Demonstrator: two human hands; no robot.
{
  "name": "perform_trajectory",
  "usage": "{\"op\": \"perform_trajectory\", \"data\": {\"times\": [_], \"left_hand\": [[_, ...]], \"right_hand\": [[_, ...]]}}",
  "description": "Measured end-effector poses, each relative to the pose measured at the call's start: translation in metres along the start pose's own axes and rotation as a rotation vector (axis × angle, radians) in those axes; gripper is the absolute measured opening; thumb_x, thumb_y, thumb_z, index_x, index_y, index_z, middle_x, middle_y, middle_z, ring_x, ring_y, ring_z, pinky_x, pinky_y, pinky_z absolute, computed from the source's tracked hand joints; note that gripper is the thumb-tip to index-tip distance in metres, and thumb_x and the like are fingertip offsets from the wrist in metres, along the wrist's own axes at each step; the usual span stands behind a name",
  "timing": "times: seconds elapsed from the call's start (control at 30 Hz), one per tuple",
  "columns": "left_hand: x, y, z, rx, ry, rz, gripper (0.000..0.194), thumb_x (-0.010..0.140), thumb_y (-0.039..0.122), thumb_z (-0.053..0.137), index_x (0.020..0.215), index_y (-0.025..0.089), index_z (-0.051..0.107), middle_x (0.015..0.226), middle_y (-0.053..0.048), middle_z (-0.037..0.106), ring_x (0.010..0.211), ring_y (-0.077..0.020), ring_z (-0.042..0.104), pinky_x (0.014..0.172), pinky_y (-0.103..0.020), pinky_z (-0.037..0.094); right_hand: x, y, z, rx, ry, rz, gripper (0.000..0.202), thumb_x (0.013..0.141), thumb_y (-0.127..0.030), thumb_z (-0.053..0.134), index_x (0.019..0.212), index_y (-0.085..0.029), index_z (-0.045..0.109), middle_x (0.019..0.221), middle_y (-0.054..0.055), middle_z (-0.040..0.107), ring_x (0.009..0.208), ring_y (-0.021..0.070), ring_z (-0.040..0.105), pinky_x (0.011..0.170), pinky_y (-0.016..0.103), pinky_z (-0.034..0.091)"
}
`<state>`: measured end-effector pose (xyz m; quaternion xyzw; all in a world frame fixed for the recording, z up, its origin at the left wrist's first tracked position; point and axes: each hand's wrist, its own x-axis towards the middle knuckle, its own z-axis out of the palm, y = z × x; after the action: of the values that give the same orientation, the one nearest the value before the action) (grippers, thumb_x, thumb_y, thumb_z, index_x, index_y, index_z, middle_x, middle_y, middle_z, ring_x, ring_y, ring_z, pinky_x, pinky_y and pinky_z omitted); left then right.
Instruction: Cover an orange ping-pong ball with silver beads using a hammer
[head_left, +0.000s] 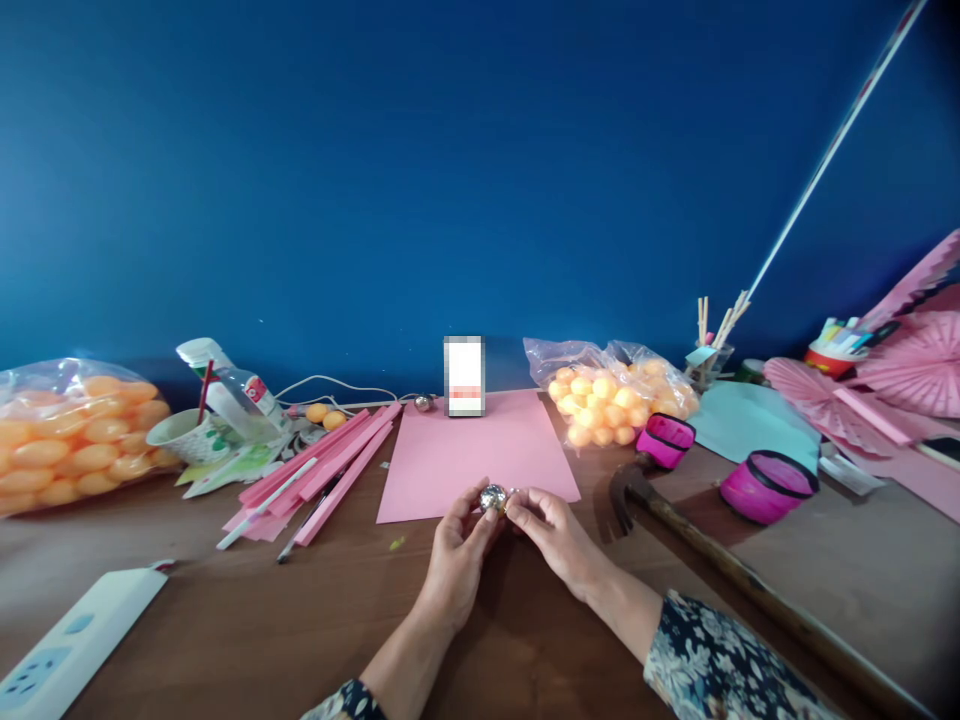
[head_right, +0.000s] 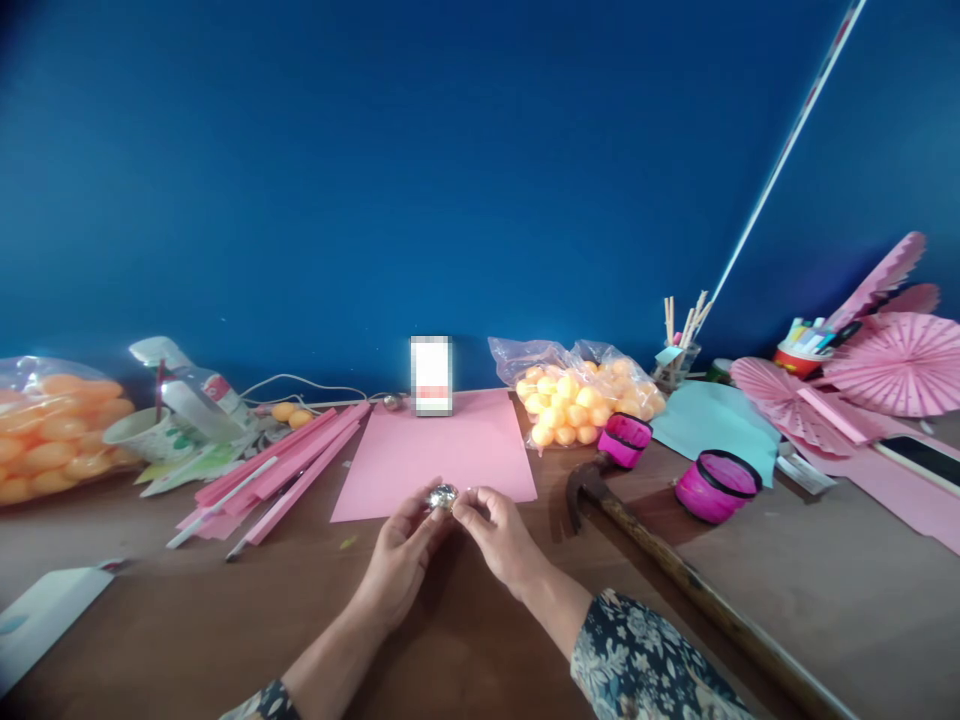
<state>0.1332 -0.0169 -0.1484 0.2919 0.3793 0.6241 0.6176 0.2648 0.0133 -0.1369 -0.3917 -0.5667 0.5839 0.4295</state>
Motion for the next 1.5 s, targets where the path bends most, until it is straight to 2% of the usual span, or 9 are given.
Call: {"op": "perform_trajectory", "data": {"times": [0.23, 0.37, 0.63, 0.83, 1.17, 1.5], "left_hand": [[0.0010, -0.0037, -0.0024, 0.027, 0.015, 0.022, 0.047, 0.071, 0.024, 0.065, 0.116, 0.018, 0.053, 0.095, -0.006, 0.067, 0.092, -0.0182, 0.061, 0.094, -0.036, 0.041], [0.0017, -0.0063, -0.0042, 0.070, 0.041, 0.047, 0.047, 0.070, 0.025, 0.066, 0.115, 0.019, 0.055, 0.092, -0.006, 0.068, 0.088, -0.0179, 0.063, 0.092, -0.036, 0.042], [0.0016, -0.0069, -0.0023, 0.076, 0.067, 0.068, 0.047, 0.071, 0.025, 0.066, 0.115, 0.020, 0.054, 0.112, -0.009, 0.063, 0.103, -0.0221, 0.058, 0.093, -0.037, 0.043], [0.0018, -0.0052, 0.0009, -0.066, 0.073, 0.009, 0.041, 0.073, 0.023, 0.064, 0.112, 0.016, 0.055, 0.108, -0.010, 0.064, 0.102, -0.0212, 0.059, 0.097, -0.037, 0.041], [0.0018, -0.0095, -0.0030, 0.025, 0.059, 0.050, 0.041, 0.073, 0.024, 0.064, 0.113, 0.018, 0.054, 0.111, -0.009, 0.063, 0.107, -0.0229, 0.056, 0.097, -0.039, 0.040], [0.0016, -0.0101, -0.0051, 0.086, 0.036, 0.054, 0.042, 0.075, 0.024, 0.062, 0.115, 0.018, 0.051, 0.112, -0.009, 0.062, 0.106, -0.0218, 0.056, 0.096, -0.037, 0.041]], "right_hand": [[-0.0006, 0.0000, -0.0002, -0.032, -0.029, 0.000, 0.026, 0.078, -0.042, 0.055, 0.077, -0.016, 0.059, 0.075, 0.001, 0.058, 0.073, 0.0155, 0.051, 0.068, 0.026, 0.042], [0.0006, 0.0024, -0.0017, -0.059, -0.034, -0.007, 0.028, 0.078, -0.043, 0.055, 0.075, -0.016, 0.060, 0.070, 0.000, 0.057, 0.068, 0.0144, 0.050, 0.065, 0.026, 0.041], [0.0044, 0.0065, -0.0038, -0.041, -0.026, 0.004, 0.026, 0.076, -0.040, 0.058, 0.068, -0.016, 0.058, 0.064, -0.001, 0.054, 0.064, 0.0130, 0.049, 0.062, 0.024, 0.039], [0.0016, 0.0039, -0.0030, 0.070, -0.022, -0.018, 0.022, 0.077, -0.039, 0.058, 0.073, -0.018, 0.056, 0.069, -0.002, 0.052, 0.065, 0.0121, 0.048, 0.065, 0.024, 0.040], [0.0010, 0.0019, -0.0020, 0.032, -0.032, -0.007, 0.022, 0.078, -0.039, 0.057, 0.073, -0.017, 0.056, 0.064, -0.003, 0.050, 0.060, 0.0105, 0.043, 0.058, 0.023, 0.036], [0.0018, 0.0020, -0.0017, 0.002, -0.027, 0.011, 0.020, 0.079, -0.035, 0.056, 0.073, -0.016, 0.055, 0.065, -0.003, 0.050, 0.060, 0.0100, 0.043, 0.057, 0.022, 0.036]]}}
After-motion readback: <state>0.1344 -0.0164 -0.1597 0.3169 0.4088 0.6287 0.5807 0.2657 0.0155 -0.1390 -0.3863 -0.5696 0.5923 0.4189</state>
